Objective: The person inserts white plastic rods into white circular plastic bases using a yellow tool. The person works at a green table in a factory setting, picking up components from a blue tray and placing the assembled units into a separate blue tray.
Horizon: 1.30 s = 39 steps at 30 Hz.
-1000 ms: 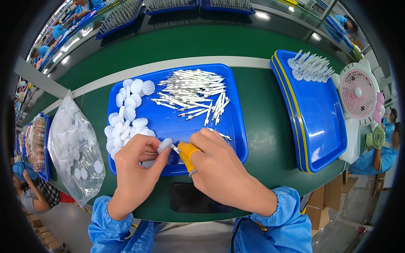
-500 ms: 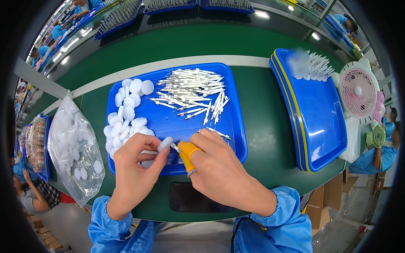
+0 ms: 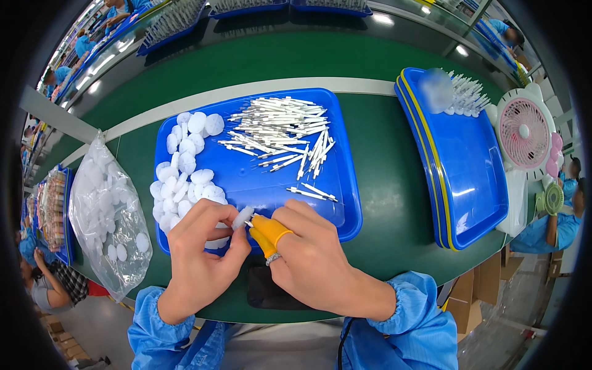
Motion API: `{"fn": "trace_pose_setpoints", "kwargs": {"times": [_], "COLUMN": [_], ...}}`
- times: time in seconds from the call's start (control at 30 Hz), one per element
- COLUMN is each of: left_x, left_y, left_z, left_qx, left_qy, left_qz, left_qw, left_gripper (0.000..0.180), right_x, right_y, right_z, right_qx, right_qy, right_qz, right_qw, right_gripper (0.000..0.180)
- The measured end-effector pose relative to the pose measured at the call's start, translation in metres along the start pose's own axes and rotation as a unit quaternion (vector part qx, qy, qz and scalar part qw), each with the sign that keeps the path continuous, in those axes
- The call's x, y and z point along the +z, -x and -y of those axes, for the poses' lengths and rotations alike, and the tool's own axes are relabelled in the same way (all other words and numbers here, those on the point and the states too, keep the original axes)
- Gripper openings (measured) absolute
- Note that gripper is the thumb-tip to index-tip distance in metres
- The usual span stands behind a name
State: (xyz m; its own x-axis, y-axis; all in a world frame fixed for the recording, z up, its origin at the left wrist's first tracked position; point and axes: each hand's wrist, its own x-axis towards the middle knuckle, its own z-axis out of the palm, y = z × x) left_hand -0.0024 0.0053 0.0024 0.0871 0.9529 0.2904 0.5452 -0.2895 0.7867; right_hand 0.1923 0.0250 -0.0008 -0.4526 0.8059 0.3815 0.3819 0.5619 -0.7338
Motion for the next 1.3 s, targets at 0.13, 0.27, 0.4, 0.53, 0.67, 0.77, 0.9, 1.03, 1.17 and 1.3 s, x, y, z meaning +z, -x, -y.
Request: {"fn": "trace_pose_setpoints", "kwargs": {"times": [0.13,0.27,0.4,0.53,0.67,0.77,0.9,1.03,1.17,1.3], "left_x": [0.005,0.01,0.004,-0.005,-0.009,-0.009,-0.007,-0.004,-0.002,-0.002], "left_y": [0.006,0.006,-0.002,-0.007,-0.007,-0.008,-0.008,-0.009,-0.006,-0.006], "left_z": [0.0,0.004,0.001,-0.003,-0.001,0.002,0.002,-0.002,0.001,0.0], "left_qx": [-0.005,-0.006,-0.033,-0.09,-0.132,-0.144,-0.118,-0.081,-0.052,-0.068], "left_qy": [-0.001,0.0,0.014,0.058,0.086,0.11,0.095,0.058,0.025,0.034], "left_qz": [0.009,0.013,-0.027,0.008,0.039,0.047,0.045,0.036,0.032,0.016], "left_qw": [1.0,1.0,0.999,0.994,0.987,0.982,0.987,0.994,0.998,0.997], "left_gripper": [0.023,0.024,0.017,0.012,0.01,0.011,0.013,0.014,0.016,0.018], "right_x": [0.01,0.001,-0.02,-0.022,-0.026,-0.026,-0.027,-0.029,-0.028,-0.028], "right_y": [0.002,-0.006,-0.017,-0.012,-0.013,-0.013,-0.011,-0.011,-0.014,-0.016], "right_z": [0.002,-0.001,-0.019,-0.029,-0.016,0.001,-0.004,-0.006,-0.005,-0.006], "right_qx": [0.009,0.071,0.081,0.097,0.077,0.068,0.027,0.032,0.044,0.048], "right_qy": [0.002,-0.014,0.172,0.256,0.106,-0.015,-0.028,-0.016,0.001,0.037], "right_qz": [-0.027,0.011,0.018,0.065,0.063,0.052,0.109,0.127,0.085,0.095], "right_qw": [1.0,0.997,0.982,0.959,0.989,0.996,0.993,0.991,0.995,0.994], "right_gripper": [0.038,0.029,0.023,0.025,0.032,0.039,0.045,0.047,0.037,0.038]}}
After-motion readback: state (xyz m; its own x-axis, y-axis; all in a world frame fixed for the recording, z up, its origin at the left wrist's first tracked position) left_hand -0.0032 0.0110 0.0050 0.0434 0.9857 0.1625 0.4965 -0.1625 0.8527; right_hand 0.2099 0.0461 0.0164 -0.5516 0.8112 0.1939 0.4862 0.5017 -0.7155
